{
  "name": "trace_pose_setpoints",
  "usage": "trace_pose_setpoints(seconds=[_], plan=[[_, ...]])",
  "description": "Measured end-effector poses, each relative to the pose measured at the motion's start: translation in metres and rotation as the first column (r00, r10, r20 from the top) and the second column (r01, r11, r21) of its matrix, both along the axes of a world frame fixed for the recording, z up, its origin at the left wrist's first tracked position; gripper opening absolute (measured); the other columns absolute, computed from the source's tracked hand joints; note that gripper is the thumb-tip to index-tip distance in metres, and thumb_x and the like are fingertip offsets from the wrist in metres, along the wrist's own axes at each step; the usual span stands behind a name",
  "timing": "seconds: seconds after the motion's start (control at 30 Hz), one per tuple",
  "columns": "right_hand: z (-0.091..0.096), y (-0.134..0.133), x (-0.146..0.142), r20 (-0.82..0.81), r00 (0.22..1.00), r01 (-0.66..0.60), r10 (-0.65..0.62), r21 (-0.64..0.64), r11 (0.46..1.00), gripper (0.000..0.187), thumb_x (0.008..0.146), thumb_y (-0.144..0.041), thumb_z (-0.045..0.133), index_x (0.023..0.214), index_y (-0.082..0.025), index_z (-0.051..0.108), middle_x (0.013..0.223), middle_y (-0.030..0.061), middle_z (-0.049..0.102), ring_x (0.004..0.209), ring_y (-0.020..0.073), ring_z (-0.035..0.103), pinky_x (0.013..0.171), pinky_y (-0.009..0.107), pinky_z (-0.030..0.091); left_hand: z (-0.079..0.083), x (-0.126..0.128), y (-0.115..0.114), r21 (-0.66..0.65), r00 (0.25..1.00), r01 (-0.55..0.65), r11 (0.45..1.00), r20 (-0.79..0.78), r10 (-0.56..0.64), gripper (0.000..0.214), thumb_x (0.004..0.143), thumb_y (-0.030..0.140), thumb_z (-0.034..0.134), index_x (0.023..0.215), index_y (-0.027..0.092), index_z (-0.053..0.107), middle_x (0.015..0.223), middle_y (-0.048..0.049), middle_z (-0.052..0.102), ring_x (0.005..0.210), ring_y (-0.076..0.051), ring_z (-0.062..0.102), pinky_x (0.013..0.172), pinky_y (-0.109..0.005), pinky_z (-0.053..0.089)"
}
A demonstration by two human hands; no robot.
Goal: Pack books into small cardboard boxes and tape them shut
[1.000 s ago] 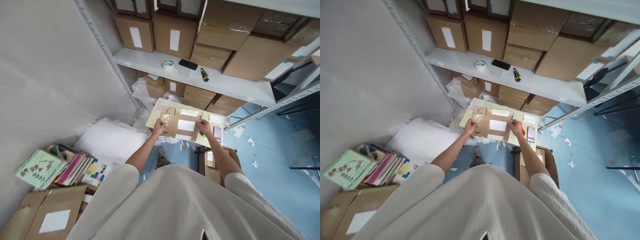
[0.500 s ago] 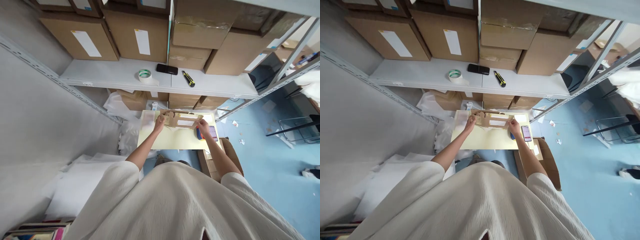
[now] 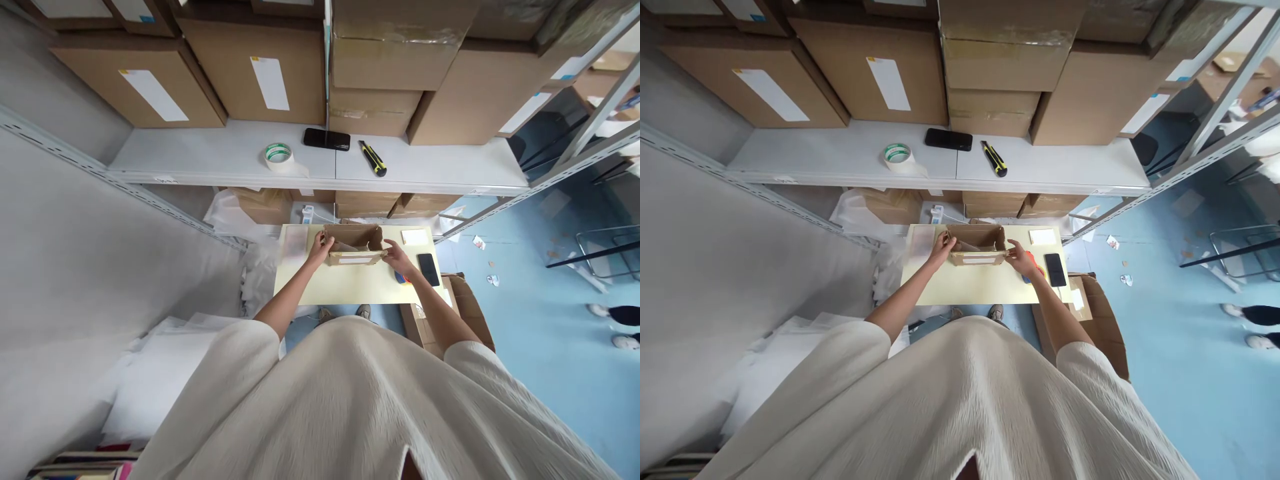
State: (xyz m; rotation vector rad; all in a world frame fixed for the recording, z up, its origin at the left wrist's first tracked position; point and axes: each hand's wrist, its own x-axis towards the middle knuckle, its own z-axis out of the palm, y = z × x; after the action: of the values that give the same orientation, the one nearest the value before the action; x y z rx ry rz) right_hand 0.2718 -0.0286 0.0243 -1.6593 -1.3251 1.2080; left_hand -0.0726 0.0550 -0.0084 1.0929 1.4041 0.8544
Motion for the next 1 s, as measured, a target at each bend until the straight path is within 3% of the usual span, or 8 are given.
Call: trace_pose_setpoints(seconds=[0.17, 0.47, 0.7, 0.87, 1.0], plan=[[0.003, 0.003, 0.008, 0.095, 0.982, -0.167, 0.165, 0.015, 0.986, 0.100, 0.073, -0.040, 0.088, 0.169, -0.041, 0.059, 0.135, 0.0084, 0.072, 0.104, 0.0289, 0.074, 0.099, 0.049, 0.066, -0.005, -0.003, -0.003, 0.053, 1.000, -0.015, 0.998, 0.002, 0.015, 0.065, 0.093, 0.040, 0.088, 0.148, 0.027, 0.054, 0.166, -0.0188, 0.061, 0.148, -0.031, 0.067, 0.122, -0.045, 0.056], [0.004, 0.006, 0.007, 0.140, 0.958, -0.259, 0.251, 0.042, 0.965, 0.106, 0.083, -0.050, 0.088, 0.180, -0.046, 0.045, 0.147, 0.0094, 0.066, 0.105, 0.0288, 0.074, 0.095, 0.050, 0.069, -0.001, -0.008, -0.003, 0.029, 0.998, 0.064, 0.998, 0.000, -0.064, 0.070, 0.081, 0.024, 0.087, 0.148, 0.025, 0.064, 0.166, -0.0165, 0.064, 0.150, -0.030, 0.066, 0.121, -0.044, 0.056], [0.001, 0.003, 0.005, 0.195, 0.927, -0.329, 0.319, 0.024, 0.944, 0.102, 0.088, -0.056, 0.087, 0.180, -0.050, 0.044, 0.138, 0.0069, 0.064, 0.110, 0.0298, 0.074, 0.099, 0.048, 0.068, 0.001, -0.008, 0.001, 0.034, 0.986, 0.162, 0.986, 0.029, -0.163, 0.082, 0.072, 0.016, 0.086, 0.152, 0.027, 0.072, 0.161, -0.0153, 0.071, 0.156, -0.029, 0.064, 0.128, -0.047, 0.051], [0.000, 0.009, 0.009, 0.159, 0.955, -0.247, 0.250, -0.038, 0.968, 0.081, 0.093, -0.064, 0.083, 0.169, -0.050, 0.060, 0.134, 0.0071, 0.066, 0.109, 0.0299, 0.074, 0.105, 0.046, 0.064, 0.005, -0.017, 0.007, -0.002, 0.974, 0.212, 0.977, 0.086, -0.211, 0.080, 0.072, 0.018, 0.073, 0.151, 0.025, 0.074, 0.153, -0.0132, 0.077, 0.148, -0.033, 0.069, 0.121, -0.047, 0.058], [-0.003, 0.010, 0.007, 0.174, 0.975, -0.145, 0.136, 0.037, 0.989, 0.063, 0.101, -0.072, 0.068, 0.155, -0.040, 0.071, 0.134, 0.0096, 0.070, 0.112, 0.0327, 0.072, 0.110, 0.052, 0.061, 0.008, -0.024, 0.009, 0.001, 0.970, 0.227, 0.974, 0.086, -0.226, 0.090, 0.068, 0.014, 0.073, 0.157, 0.027, 0.065, 0.164, -0.0141, 0.068, 0.154, -0.036, 0.063, 0.117, -0.050, 0.060]])
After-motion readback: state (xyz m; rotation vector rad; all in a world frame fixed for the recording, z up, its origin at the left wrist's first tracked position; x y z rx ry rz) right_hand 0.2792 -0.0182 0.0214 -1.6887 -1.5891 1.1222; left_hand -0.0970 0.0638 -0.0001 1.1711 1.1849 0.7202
